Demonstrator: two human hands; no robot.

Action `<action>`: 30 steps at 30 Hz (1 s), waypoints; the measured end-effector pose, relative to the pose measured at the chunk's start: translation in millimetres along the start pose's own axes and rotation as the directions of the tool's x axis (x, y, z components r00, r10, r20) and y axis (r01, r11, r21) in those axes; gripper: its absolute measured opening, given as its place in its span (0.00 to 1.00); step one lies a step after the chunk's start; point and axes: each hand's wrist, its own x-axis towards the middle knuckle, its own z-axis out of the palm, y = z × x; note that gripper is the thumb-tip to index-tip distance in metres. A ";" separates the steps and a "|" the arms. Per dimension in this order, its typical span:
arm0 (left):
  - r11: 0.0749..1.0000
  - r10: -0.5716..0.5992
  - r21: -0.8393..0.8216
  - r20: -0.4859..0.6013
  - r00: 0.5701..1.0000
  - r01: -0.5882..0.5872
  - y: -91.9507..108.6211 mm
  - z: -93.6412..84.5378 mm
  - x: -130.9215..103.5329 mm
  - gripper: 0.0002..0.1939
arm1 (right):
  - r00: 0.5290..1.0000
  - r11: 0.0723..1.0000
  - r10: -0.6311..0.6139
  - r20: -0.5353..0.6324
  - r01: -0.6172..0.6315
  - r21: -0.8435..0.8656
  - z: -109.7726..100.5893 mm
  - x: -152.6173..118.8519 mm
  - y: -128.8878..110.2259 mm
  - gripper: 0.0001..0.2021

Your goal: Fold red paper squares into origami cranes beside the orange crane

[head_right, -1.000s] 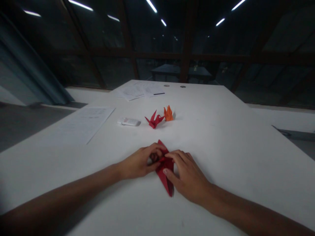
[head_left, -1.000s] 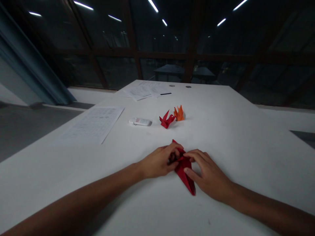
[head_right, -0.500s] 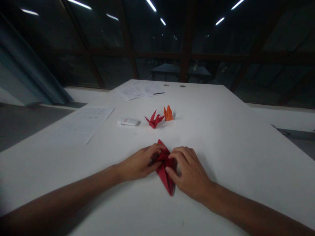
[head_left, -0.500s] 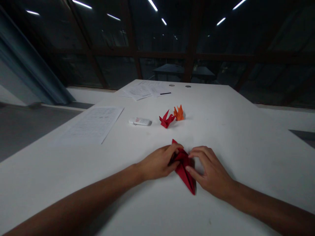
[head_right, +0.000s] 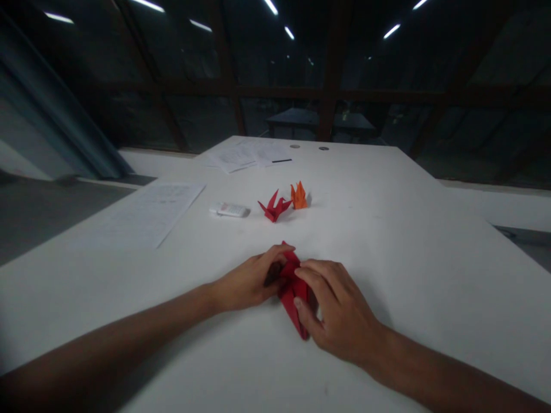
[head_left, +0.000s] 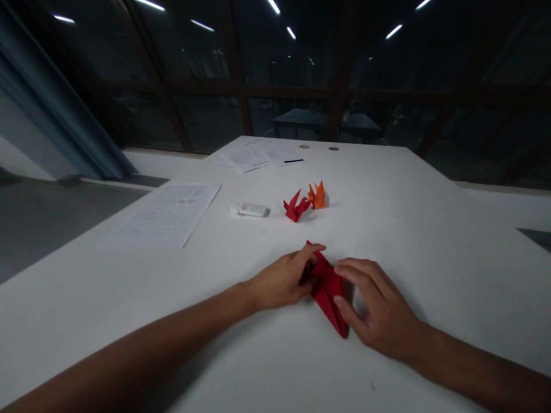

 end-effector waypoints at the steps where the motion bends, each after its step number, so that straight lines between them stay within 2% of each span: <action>1: 1.000 0.001 -0.002 0.001 1.000 -0.001 0.2 0.0 0.1 0.33 | 1.000 1.000 -0.004 -0.021 0.004 -0.017 0.2 -0.3 0.8 0.22; 5: 1.000 -0.006 -0.010 0.003 1.000 0.006 0.6 -0.9 0.3 0.33 | 1.000 0.999 0.029 -0.013 -0.029 -0.031 2.8 -0.1 -0.8 0.19; 10: 1.000 -0.003 -0.010 0.016 1.000 0.003 -0.8 -0.8 0.3 0.33 | 0.985 0.991 0.001 0.174 -0.024 0.128 5.0 1.5 -8.4 0.17; 14: 1.000 0.004 0.004 -0.004 1.000 -0.004 -0.9 0.0 0.0 0.32 | 0.948 0.994 -0.044 0.316 0.011 0.107 4.1 4.3 -11.6 0.16; 21: 0.999 0.028 -0.035 0.006 1.000 -0.028 -1.8 0.0 0.0 0.34 | 0.953 0.993 -0.112 0.282 0.113 0.014 6.4 0.1 -10.8 0.15; 23: 0.997 0.023 -0.080 0.008 1.000 -0.022 -2.0 -1.0 0.5 0.30 | 0.952 0.991 -0.126 0.277 0.131 0.001 6.6 -1.4 -9.8 0.16; 26: 0.995 0.011 -0.097 0.010 1.000 -0.010 -1.1 -3.8 1.2 0.17 | 0.954 0.988 -0.154 0.258 0.153 0.021 6.0 -1.6 -7.6 0.15; 28: 0.997 0.060 -0.046 0.026 0.998 -0.059 0.2 -6.2 1.3 0.09 | 0.959 0.986 -0.162 0.232 0.151 0.064 5.5 -0.7 -6.3 0.12; 30: 0.989 0.149 0.004 0.057 0.987 -0.149 1.7 -8.4 1.0 0.05 | 0.969 0.988 -0.121 0.218 0.097 0.116 5.5 0.2 -5.3 0.10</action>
